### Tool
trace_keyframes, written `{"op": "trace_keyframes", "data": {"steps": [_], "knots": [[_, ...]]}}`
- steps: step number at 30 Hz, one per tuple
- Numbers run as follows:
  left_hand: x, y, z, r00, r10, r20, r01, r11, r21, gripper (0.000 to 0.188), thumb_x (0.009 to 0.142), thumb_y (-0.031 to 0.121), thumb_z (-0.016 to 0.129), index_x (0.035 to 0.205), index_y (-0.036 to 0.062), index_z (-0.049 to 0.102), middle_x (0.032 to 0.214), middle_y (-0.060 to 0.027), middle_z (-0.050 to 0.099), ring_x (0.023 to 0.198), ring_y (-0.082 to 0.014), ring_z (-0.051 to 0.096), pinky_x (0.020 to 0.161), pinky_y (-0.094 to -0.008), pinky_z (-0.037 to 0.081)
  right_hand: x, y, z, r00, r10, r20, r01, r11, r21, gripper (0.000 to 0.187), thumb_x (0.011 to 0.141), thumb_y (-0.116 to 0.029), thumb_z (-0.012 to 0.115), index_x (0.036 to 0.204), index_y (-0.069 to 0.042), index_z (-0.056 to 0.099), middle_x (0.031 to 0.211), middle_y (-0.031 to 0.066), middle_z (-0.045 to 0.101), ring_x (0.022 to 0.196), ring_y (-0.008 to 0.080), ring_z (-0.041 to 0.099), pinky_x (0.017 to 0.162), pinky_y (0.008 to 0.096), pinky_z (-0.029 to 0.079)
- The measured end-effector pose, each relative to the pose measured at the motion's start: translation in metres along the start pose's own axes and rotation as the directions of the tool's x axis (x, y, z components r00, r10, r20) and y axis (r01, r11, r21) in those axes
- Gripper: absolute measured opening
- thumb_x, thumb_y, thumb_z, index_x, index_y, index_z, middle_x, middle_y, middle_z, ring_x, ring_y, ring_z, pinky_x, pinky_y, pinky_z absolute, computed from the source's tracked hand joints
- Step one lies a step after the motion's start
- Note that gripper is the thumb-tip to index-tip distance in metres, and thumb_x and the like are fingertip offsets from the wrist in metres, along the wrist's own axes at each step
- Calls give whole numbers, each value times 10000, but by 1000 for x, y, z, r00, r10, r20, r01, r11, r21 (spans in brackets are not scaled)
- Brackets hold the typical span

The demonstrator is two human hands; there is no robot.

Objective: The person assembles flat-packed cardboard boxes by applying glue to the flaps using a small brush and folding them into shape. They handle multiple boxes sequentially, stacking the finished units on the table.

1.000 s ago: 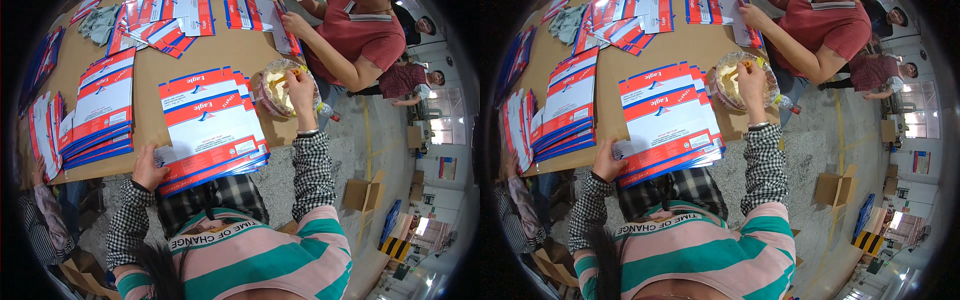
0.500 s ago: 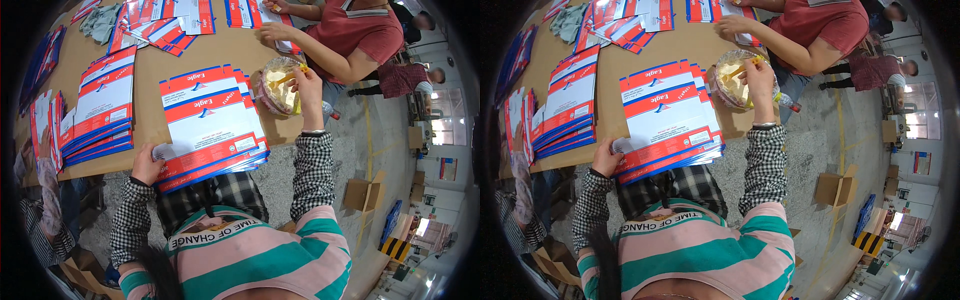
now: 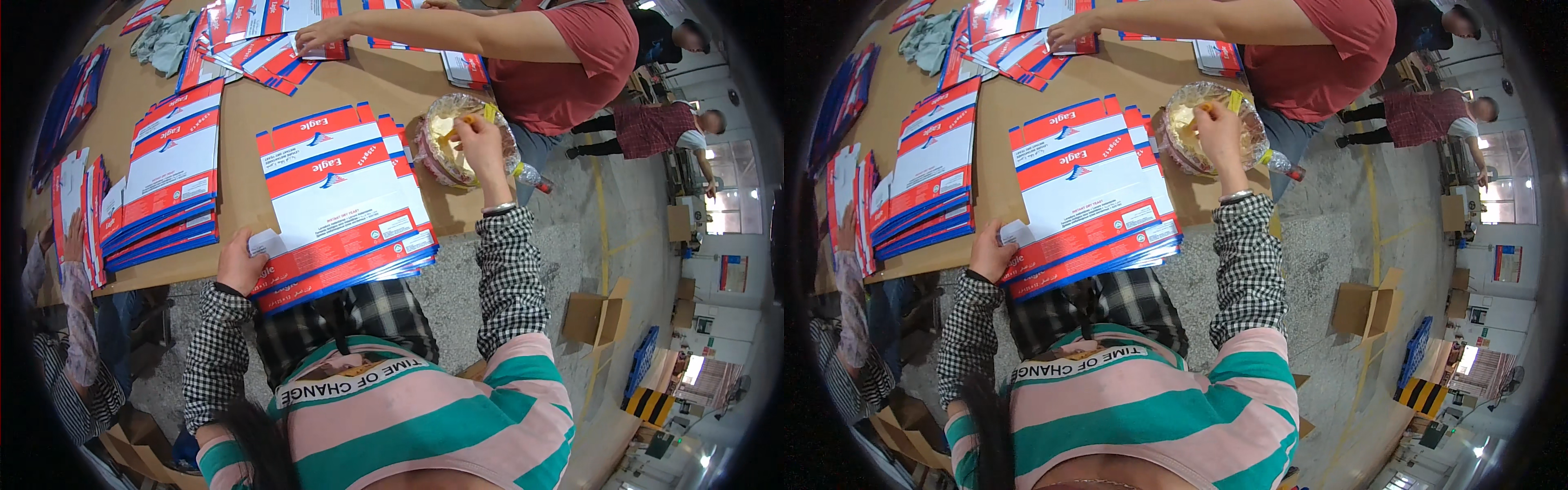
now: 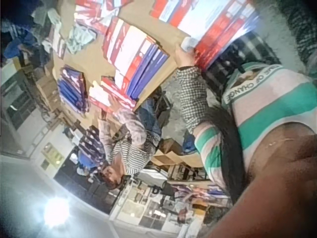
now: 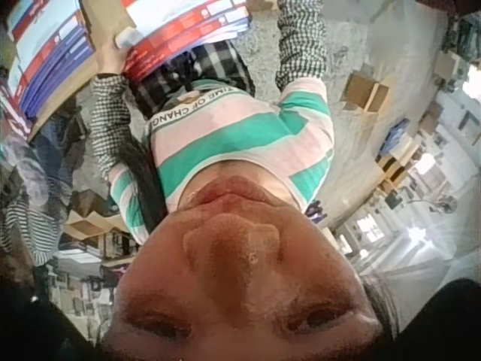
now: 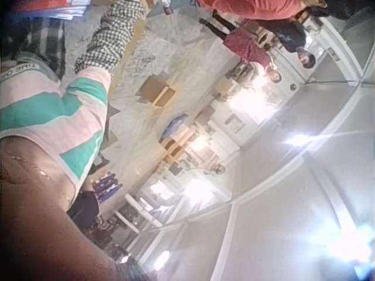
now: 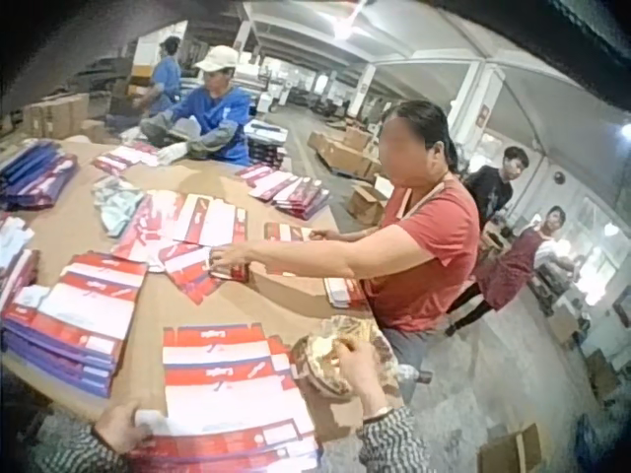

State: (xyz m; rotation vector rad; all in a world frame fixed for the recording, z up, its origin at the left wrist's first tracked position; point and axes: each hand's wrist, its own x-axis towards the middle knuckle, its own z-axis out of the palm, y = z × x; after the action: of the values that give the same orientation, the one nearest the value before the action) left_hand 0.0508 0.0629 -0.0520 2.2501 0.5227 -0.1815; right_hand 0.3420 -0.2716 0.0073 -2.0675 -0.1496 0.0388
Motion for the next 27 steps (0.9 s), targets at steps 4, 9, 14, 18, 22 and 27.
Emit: {"op": "trace_keyframes", "data": {"steps": [4, 9, 14, 18, 22, 27], "knots": [[0, -3, 0, 1000, -9, -9, 9, 1000, 4, 357, 680, 58, 676, 1005, -21, 549, 972, -210, 582, 930, -379, 579, 782, -409, 473, -2, -11, -6, 999, -19, -49, 21, 998, 58, 171, 883, -145, 571, 905, 14, 630, 732, 53, 636, 634, 99, 615, 525, 234, 474], [1, -2, 0, 999, -38, 25, 38, 999, 5, 341, 689, 69, 688, 982, -27, 544, 964, -208, 580, 920, -375, 582, 773, -401, 474, -2, -20, -21, 991, -35, -126, 50, 991, 121, 174, 889, -149, 574, 899, 18, 624, 727, 51, 628, 618, 95, 614, 511, 227, 468], [4, -12, 5, 998, -53, 32, 54, 998, -26, 332, 686, 69, 695, 967, -28, 546, 947, -201, 581, 902, -360, 590, 767, -393, 475, -10, -22, -20, 998, 45, 40, -47, 998, 45, 178, 889, -149, 582, 908, 25, 616, 751, 67, 635, 596, 97, 602, 503, 223, 455], [4, -10, 5, 999, -32, 23, 34, 997, -73, 324, 679, 65, 695, 953, -29, 550, 928, -196, 582, 882, -348, 593, 759, -386, 475, -15, -33, -29, 999, 44, 30, -47, 991, 125, 182, 893, -158, 590, 924, 20, 608, 768, 70, 640, 587, 96, 591, 507, 212, 450], [4, -17, 7, 1000, -27, 5, 28, 999, -45, 325, 676, 67, 695, 954, -28, 555, 913, -192, 581, 860, -345, 593, 749, -382, 477, -18, -41, -38, 1000, -8, 13, 5, 972, 237, 191, 897, -161, 593, 950, 22, 602, 787, 58, 630, 627, 99, 606, 524, 205, 457], [5, -19, 9, 999, -34, 0, 34, 998, -49, 342, 670, 71, 698, 964, -27, 555, 913, -199, 592, 864, -353, 597, 745, -392, 478, -20, -37, -39, 999, -22, 42, 11, 967, 253, 189, 899, -159, 590, 956, 21, 600, 815, 61, 630, 650, 106, 612, 541, 208, 464]]}}
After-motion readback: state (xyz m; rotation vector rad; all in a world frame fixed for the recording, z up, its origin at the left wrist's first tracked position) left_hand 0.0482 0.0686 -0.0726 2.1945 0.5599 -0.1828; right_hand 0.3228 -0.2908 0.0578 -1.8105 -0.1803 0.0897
